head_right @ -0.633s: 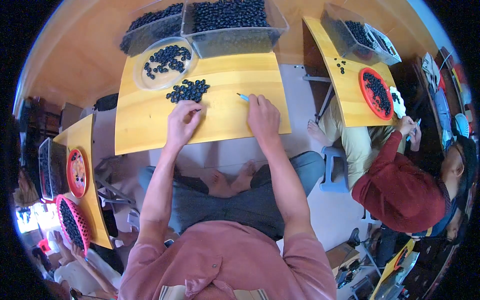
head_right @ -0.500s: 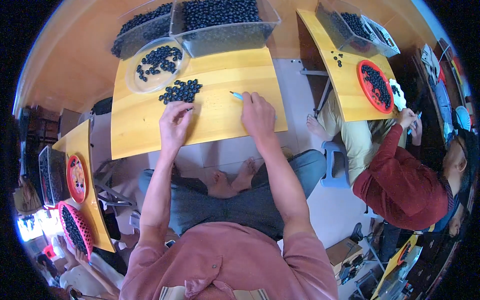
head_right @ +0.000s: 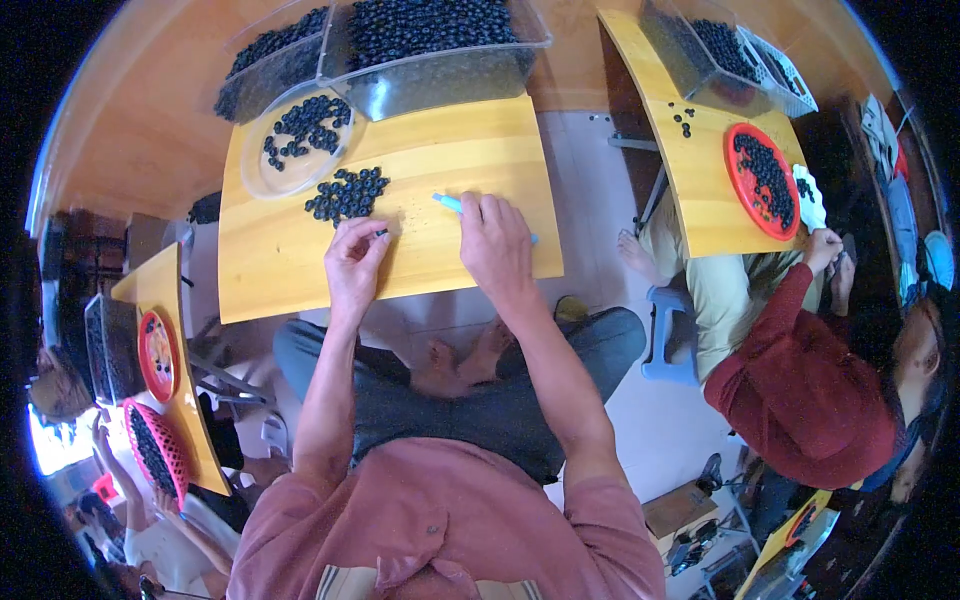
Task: The person sorts black berries by hand on a desk, inspecting them one by one.
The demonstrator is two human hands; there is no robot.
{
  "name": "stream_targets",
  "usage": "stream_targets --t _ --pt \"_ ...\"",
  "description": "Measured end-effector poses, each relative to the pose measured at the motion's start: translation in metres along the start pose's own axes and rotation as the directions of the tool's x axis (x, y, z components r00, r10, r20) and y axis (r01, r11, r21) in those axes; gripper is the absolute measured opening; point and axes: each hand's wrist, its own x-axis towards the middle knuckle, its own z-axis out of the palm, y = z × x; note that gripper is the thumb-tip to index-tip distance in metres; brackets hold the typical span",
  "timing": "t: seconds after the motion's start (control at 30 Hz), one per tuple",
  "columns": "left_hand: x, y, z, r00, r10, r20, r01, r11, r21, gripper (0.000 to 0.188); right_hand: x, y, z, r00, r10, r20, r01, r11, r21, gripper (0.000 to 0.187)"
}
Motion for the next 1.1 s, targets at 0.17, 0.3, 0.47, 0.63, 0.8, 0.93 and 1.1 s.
stream_targets --t 0.17,0.3,0.47,0.63,0.8,0.93,1.1 --pt "0.000 0.001 0.004 0.998 -0.038 -0.042 0.034 0.996 -0.083 0.016 0.000 0.004 0.006 0.998 -0.055 0.001 0.055 0.998 -0.016 0.022" --pt "0.002 -0.001 0.005 0.999 -0.046 -0.015 0.044 0.990 -0.135 0.016 0.001 -0.001 0.008 1.000 -0.002 0.015 -0.001 0.981 0.194 0.021" --pt "0.001 -0.002 -0.001 0.999 -0.036 0.040 0.041 0.988 -0.148 0.017 0.014 -0.012 -0.005 0.839 0.314 0.445 -0.534 0.631 0.562 0.021" --pt "0.001 0.000 0.003 0.996 -0.057 0.062 0.068 0.980 -0.188 0.016 0.017 0.007 0.001 0.659 0.254 0.708 -0.705 -0.121 0.699 0.027" --pt "0.000 0.009 0.001 0.995 -0.041 0.094 0.053 0.991 -0.126 0.015 0.021 0.007 -0.002 0.665 0.269 0.697 -0.680 -0.167 0.714 0.026" --pt "0.000 -0.003 0.001 0.996 -0.022 0.087 0.034 0.990 -0.140 0.016 0.023 0.001 0.002 0.702 0.246 0.668 -0.644 -0.182 0.743 0.026" --pt "0.002 0.003 0.002 0.999 0.000 0.049 0.006 0.993 -0.118 0.018 0.027 0.007 0.006 0.822 0.396 0.409 -0.534 0.291 0.794 0.025"
